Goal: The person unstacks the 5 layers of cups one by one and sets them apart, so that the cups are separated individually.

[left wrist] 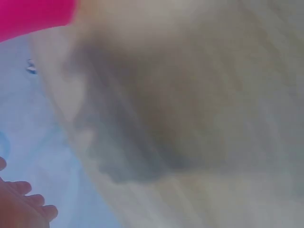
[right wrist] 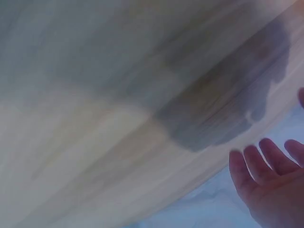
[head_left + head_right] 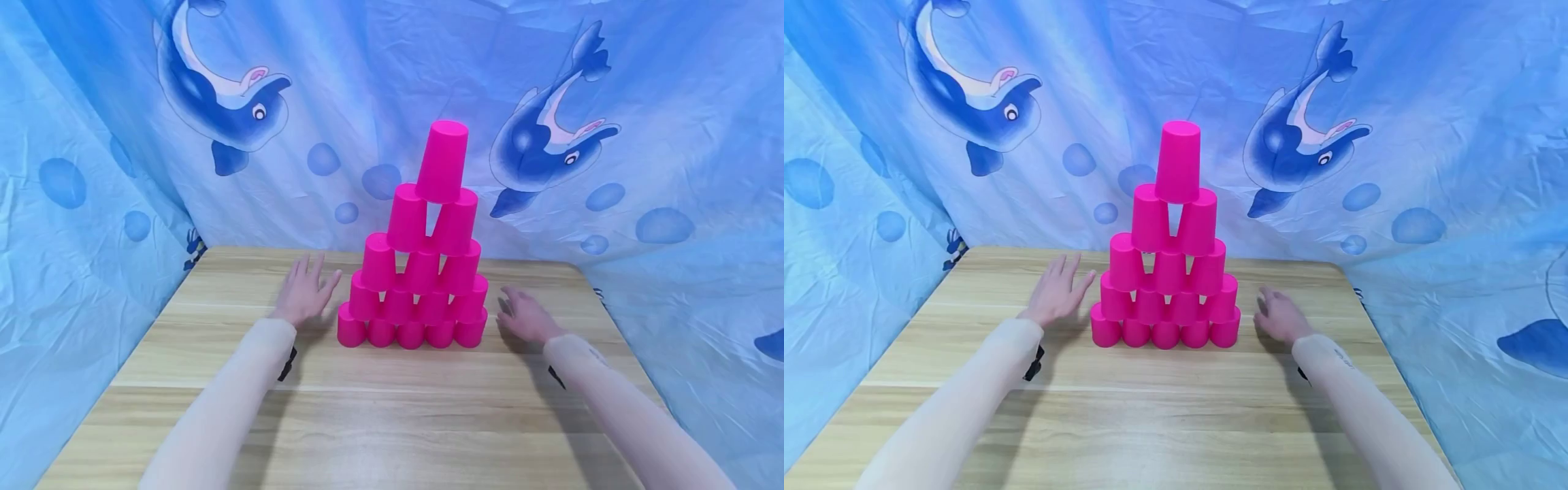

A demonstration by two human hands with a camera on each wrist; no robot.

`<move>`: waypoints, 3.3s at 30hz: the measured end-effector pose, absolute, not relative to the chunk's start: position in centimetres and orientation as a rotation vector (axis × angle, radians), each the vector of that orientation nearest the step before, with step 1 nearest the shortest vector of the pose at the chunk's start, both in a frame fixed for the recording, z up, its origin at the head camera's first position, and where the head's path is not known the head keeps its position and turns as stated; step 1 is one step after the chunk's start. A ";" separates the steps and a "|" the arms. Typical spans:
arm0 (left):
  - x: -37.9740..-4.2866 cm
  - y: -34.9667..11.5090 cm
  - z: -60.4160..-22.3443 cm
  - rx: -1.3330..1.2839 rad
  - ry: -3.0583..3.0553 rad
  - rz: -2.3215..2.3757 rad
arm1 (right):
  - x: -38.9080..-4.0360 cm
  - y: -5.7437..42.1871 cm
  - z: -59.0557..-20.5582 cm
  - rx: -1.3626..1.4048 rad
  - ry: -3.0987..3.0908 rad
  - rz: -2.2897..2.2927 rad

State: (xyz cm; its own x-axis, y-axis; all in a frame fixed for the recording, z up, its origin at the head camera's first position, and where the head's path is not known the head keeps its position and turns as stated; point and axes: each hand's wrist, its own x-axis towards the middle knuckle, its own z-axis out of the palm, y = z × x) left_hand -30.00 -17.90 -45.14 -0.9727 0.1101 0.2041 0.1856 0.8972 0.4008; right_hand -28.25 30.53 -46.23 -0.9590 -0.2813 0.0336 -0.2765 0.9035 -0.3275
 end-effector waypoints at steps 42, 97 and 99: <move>-25.8 -8.3 -23.7 -0.536 -2.212 -1.299 | -25.1 26.5 -47.8 -0.385 2.498 -1.382; -25.8 -3.8 -19.9 -0.658 -2.160 -1.703 | -25.4 26.7 -48.9 -0.330 2.562 -1.327; -25.8 -4.1 -19.9 -0.663 -2.132 -1.715 | -25.4 26.6 -48.9 -0.326 2.561 -1.333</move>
State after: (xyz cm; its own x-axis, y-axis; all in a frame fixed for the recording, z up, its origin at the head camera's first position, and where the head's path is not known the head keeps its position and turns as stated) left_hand -25.78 -4.11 -19.87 -0.8394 0.1521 0.5218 0.5423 0.1697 0.8229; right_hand -25.35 26.65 -48.94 -0.9475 -0.3023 -0.1044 -0.0879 0.5602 -0.8236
